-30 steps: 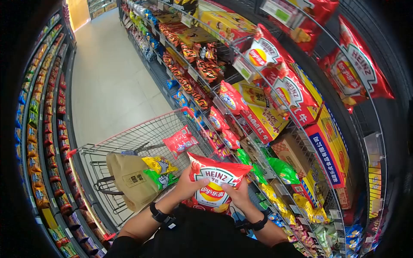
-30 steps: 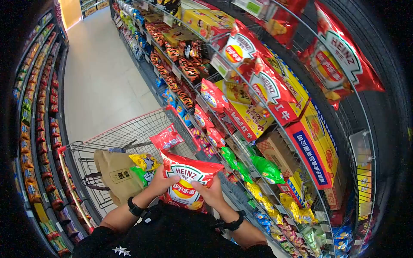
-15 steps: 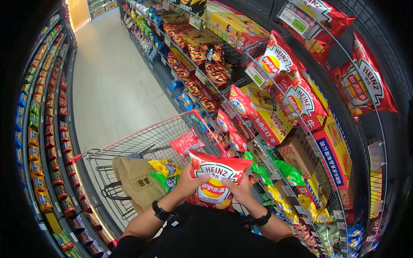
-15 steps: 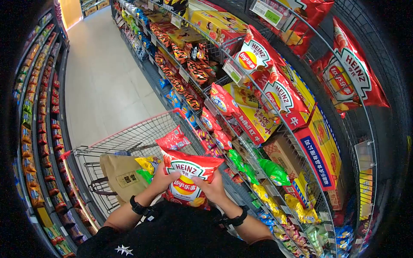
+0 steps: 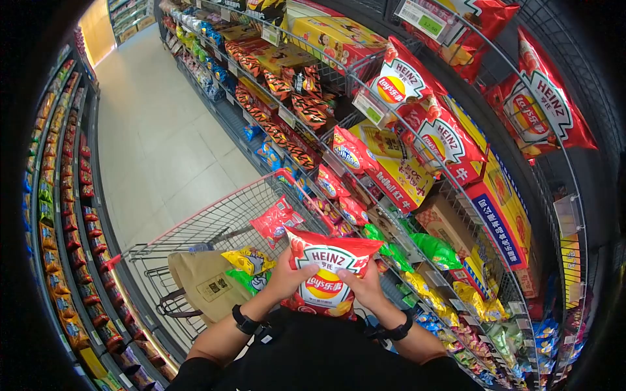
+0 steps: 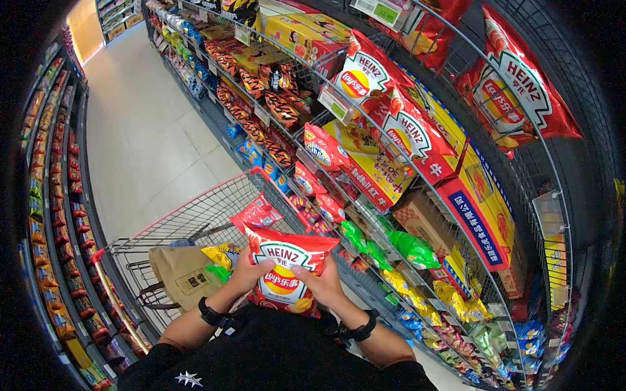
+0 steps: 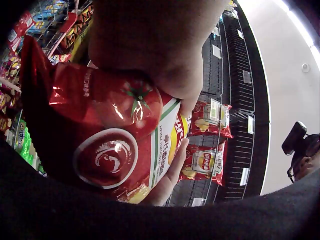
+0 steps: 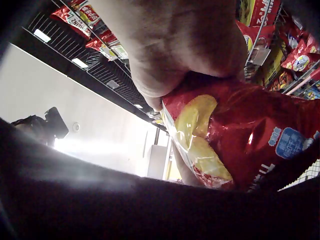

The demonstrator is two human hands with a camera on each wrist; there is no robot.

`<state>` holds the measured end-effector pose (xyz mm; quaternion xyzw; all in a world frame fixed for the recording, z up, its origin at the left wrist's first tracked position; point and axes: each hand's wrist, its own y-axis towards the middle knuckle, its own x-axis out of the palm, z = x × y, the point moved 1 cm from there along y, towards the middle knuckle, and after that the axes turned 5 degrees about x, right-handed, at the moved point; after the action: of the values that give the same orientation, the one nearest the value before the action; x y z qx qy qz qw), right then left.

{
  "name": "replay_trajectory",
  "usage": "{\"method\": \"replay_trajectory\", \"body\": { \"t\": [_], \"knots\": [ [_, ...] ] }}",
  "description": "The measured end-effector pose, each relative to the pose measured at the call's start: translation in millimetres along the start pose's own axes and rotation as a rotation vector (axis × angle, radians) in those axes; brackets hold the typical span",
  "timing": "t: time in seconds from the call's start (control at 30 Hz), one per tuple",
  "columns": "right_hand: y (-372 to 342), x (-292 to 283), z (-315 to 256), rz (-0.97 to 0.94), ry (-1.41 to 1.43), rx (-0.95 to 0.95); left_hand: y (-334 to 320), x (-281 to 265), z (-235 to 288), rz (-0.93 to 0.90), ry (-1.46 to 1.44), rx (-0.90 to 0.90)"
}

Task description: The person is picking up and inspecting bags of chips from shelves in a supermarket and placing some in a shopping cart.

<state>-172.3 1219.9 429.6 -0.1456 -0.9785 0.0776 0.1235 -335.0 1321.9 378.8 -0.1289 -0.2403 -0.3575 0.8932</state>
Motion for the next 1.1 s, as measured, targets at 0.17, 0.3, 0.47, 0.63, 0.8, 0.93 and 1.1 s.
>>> {"method": "replay_trajectory", "body": {
  "t": [0.17,0.3,0.47,0.63,0.8,0.93,1.1],
  "knots": [
    [2,3,0,-0.018,-0.030,-0.004,-3,-3,4,0.016,-0.003,0.004],
    [6,3,7,-0.037,-0.057,0.006,-2,-4,12,0.038,0.035,0.024],
    [23,-3,33,-0.196,0.058,0.233,11,-11,21,0.212,-0.087,-0.073],
    [29,0,28,-0.090,0.042,0.257,7,-25,8,0.203,-0.145,-0.065],
    [30,2,28,0.001,0.198,0.295,-3,-24,9,0.048,0.088,-0.028],
    [28,3,31,-0.014,0.203,0.302,-5,-19,9,0.075,0.026,-0.059],
    [30,2,28,-0.017,0.201,0.298,-2,-19,8,0.088,0.024,-0.063]
  ]
}}
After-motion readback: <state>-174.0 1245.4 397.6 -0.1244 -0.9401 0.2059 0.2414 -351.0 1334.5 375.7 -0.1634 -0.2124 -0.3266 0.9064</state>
